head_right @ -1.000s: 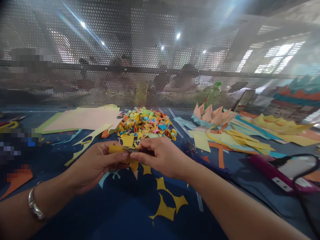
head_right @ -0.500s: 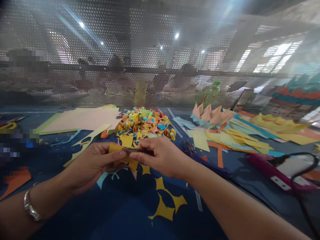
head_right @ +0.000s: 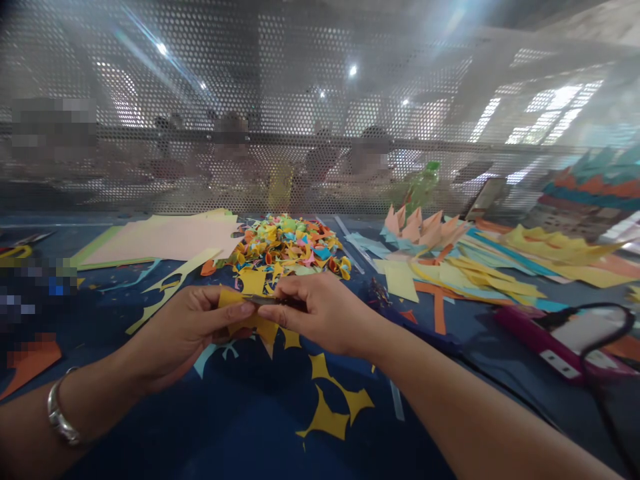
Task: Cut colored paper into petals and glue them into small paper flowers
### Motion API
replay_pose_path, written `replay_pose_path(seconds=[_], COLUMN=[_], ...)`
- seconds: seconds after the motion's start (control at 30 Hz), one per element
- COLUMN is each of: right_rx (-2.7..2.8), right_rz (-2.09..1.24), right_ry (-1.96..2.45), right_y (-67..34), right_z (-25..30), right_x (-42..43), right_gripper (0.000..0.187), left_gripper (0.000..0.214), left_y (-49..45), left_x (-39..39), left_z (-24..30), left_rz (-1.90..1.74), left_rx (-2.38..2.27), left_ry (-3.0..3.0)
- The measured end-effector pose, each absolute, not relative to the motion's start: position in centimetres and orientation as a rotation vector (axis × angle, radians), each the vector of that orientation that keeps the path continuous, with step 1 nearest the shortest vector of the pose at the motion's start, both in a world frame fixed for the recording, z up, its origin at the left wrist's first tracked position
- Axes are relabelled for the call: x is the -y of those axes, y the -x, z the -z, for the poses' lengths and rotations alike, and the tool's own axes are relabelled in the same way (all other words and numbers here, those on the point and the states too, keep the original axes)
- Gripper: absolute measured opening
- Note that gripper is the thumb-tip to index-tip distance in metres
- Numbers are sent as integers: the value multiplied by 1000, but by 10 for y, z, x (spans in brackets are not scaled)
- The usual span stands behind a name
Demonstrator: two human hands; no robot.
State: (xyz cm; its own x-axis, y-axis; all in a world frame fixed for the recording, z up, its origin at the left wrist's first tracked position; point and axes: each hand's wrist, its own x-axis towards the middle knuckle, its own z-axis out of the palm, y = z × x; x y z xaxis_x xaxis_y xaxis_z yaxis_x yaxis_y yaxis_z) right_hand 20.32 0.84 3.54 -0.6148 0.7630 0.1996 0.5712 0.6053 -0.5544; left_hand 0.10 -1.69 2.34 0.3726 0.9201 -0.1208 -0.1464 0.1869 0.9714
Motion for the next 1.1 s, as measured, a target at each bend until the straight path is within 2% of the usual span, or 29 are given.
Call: replay_pose_path(seconds=[0.53, 1.1], right_rx=[2410, 2414], right_rz=[-648, -652], right_ry=[1052, 1085], right_y=[-202, -203], right_z=[-36, -37], right_x=[-9, -8], right_gripper=[39, 34], left_gripper=[20, 17], left_y=[6, 0], left_x=[16, 19], left_z=[-27, -28], left_rz=[-905, -939], left_rx=[-1009, -1092], left_ry=[-1164, -1162])
